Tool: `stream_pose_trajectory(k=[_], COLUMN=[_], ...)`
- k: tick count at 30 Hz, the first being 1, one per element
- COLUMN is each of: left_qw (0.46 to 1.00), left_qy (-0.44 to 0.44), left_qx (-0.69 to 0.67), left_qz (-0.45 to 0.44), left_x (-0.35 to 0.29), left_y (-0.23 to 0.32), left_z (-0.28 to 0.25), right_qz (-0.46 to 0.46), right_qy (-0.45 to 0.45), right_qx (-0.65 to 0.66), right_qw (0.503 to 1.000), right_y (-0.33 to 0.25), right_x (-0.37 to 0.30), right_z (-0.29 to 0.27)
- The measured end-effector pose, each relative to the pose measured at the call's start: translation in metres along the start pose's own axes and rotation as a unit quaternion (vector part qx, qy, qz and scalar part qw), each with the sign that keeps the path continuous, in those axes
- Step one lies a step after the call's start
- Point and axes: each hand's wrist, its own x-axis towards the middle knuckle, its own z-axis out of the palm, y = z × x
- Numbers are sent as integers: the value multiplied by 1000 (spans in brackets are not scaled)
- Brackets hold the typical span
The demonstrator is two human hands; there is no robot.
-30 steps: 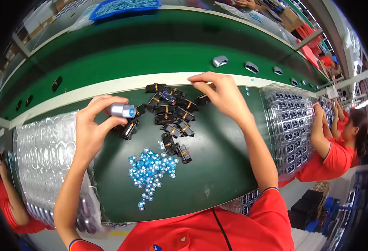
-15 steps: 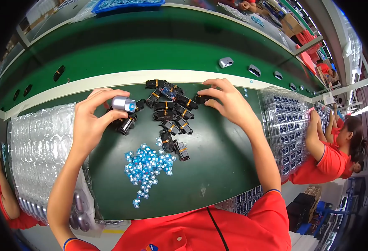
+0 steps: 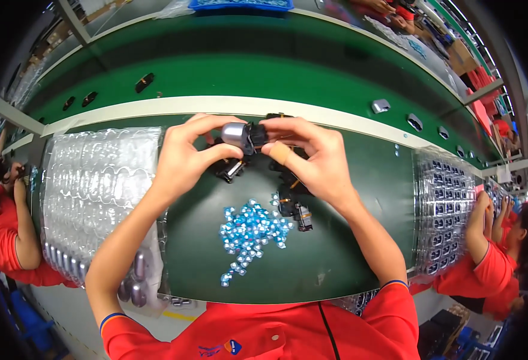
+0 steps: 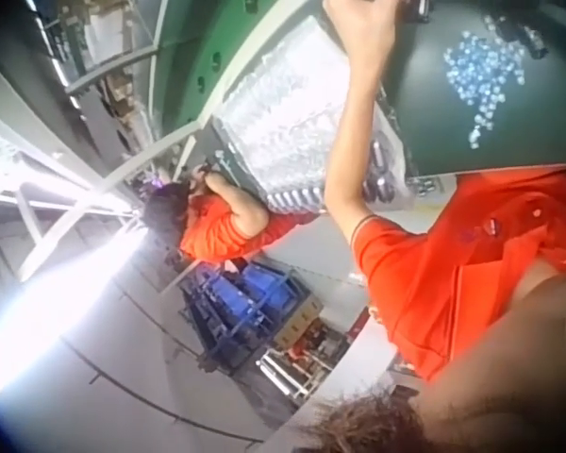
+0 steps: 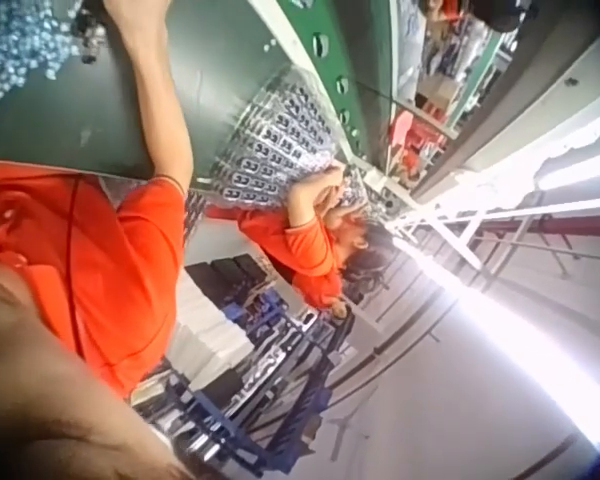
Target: The person assembles small electronic components into plastic casings by hand at a factory workstation.
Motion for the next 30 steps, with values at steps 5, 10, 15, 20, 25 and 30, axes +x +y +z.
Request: stream_pose_trajectory(k=[5,10,15,20,25,30], left_qw=[999,992,992,985,988,990], left_qy=[-11,-31,-49,-98,-74,-107], left_qx=[14,-39,-77,-139,-129,-33], left_qz=[-34,-114,-81,12,48,86], left_x=[-1,0,-1,4,-1,-6], left_y=[-3,-1,-12,-2,-2,14], left_z=[-4,-9,-9,-11,-16,-41], right_qz=[-49,-57,-21,134,161,138], right_qy=[18,58,1,-108,-206,-165], right_qx=[-124,-73,1,380,404,304], right_qw=[991,994,1000,909,876,928], right_y=[0,5,16,14,12,-13], right_x=[2,4,5,6,10,19], right_z=[14,23,17,26,30,47])
